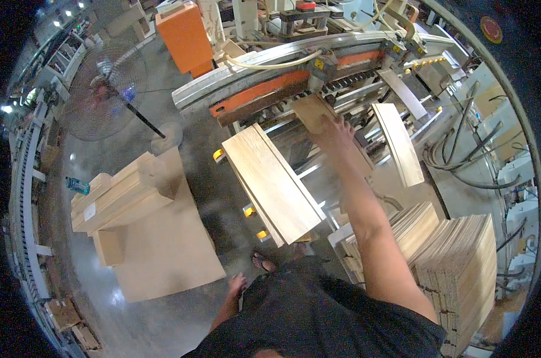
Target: The person feeds wooden boards into a woodworking machine and stacks the processed boards onto a pile.
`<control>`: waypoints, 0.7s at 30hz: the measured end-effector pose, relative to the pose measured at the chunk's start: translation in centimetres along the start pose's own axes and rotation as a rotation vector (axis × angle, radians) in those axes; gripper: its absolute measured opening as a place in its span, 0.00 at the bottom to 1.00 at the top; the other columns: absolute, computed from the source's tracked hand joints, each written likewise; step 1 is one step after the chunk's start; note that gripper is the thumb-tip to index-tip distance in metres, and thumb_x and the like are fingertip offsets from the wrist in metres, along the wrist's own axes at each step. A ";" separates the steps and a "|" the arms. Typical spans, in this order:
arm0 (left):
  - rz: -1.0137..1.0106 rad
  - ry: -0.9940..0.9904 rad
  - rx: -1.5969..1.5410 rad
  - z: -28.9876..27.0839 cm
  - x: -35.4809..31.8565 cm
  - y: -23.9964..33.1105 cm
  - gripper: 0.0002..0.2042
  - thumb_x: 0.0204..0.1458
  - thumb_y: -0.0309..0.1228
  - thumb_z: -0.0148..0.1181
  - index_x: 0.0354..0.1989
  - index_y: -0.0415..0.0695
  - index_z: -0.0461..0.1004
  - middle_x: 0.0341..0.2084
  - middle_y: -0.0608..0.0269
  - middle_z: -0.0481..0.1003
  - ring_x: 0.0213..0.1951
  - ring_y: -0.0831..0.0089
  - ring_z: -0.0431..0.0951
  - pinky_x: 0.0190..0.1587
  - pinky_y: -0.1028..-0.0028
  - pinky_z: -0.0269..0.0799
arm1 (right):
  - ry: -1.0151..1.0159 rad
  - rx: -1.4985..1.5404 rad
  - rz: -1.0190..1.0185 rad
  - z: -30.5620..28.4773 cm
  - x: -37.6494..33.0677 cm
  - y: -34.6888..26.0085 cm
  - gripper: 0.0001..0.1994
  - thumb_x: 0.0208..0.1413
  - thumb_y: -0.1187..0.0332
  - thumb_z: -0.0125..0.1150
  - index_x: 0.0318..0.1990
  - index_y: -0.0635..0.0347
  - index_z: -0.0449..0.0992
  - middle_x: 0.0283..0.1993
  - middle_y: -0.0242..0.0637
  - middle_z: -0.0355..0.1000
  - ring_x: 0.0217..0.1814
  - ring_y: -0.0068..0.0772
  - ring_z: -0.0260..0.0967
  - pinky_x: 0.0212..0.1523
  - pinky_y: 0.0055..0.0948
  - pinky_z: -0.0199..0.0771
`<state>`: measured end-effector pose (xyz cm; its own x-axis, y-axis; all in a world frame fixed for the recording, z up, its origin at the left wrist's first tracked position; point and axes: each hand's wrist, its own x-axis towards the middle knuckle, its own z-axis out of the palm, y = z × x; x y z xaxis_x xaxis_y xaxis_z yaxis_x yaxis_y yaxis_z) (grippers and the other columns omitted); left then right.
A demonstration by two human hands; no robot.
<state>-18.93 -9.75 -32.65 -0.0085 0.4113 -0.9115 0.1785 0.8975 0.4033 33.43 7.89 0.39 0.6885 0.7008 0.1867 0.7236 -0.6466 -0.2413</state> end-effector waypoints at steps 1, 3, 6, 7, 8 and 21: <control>0.026 0.000 -0.005 -0.2 0.6 0.2 0.17 0.53 0.36 0.58 0.44 0.36 0.68 0.27 0.60 0.73 0.25 0.71 0.73 0.25 0.72 0.68 | 0.037 -0.018 0.008 0.2 0.4 -0.2 0.38 0.33 0.49 0.71 0.58 0.41 0.69 0.62 0.48 0.59 0.64 0.53 0.55 0.65 0.45 0.52; -0.044 0.011 0.016 -0.5 1.8 0.9 0.14 0.54 0.37 0.58 0.42 0.40 0.68 0.25 0.64 0.73 0.24 0.74 0.72 0.22 0.75 0.64 | 0.008 -0.024 0.002 0.5 1.0 -0.6 0.38 0.33 0.49 0.71 0.58 0.41 0.69 0.63 0.48 0.59 0.64 0.53 0.55 0.64 0.44 0.54; 0.017 0.030 -0.049 -0.2 3.2 2.2 0.12 0.54 0.37 0.57 0.39 0.42 0.68 0.24 0.66 0.72 0.22 0.76 0.71 0.19 0.76 0.61 | -0.009 -0.012 0.002 0.7 1.9 -1.4 0.38 0.33 0.49 0.71 0.59 0.41 0.69 0.64 0.50 0.58 0.65 0.54 0.55 0.63 0.45 0.57; 0.067 0.030 -0.070 0.0 3.2 2.7 0.12 0.54 0.37 0.57 0.39 0.42 0.68 0.24 0.66 0.72 0.22 0.76 0.71 0.19 0.76 0.61 | -0.007 -0.006 0.026 0.7 2.2 -1.7 0.38 0.33 0.49 0.71 0.59 0.41 0.69 0.64 0.50 0.57 0.65 0.54 0.54 0.62 0.45 0.58; 0.044 0.060 -0.069 0.0 3.2 3.4 0.11 0.54 0.37 0.57 0.38 0.43 0.68 0.24 0.66 0.72 0.22 0.76 0.71 0.19 0.77 0.61 | -0.031 0.015 0.014 0.6 2.5 -2.0 0.38 0.33 0.49 0.71 0.59 0.41 0.69 0.64 0.50 0.57 0.65 0.54 0.54 0.62 0.45 0.58; 0.010 -0.043 0.131 4.4 4.1 9.9 0.13 0.51 0.41 0.55 0.41 0.47 0.71 0.24 0.69 0.72 0.26 0.76 0.73 0.23 0.74 0.62 | 0.013 -0.040 -0.037 0.6 3.2 -1.9 0.38 0.32 0.49 0.70 0.58 0.42 0.70 0.60 0.45 0.61 0.61 0.51 0.58 0.59 0.44 0.60</control>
<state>-12.86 0.07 -32.73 0.0359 0.4106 -0.9111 0.3053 0.8636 0.4012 34.19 11.52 0.92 0.6617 0.7206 0.2073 0.7497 -0.6322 -0.1956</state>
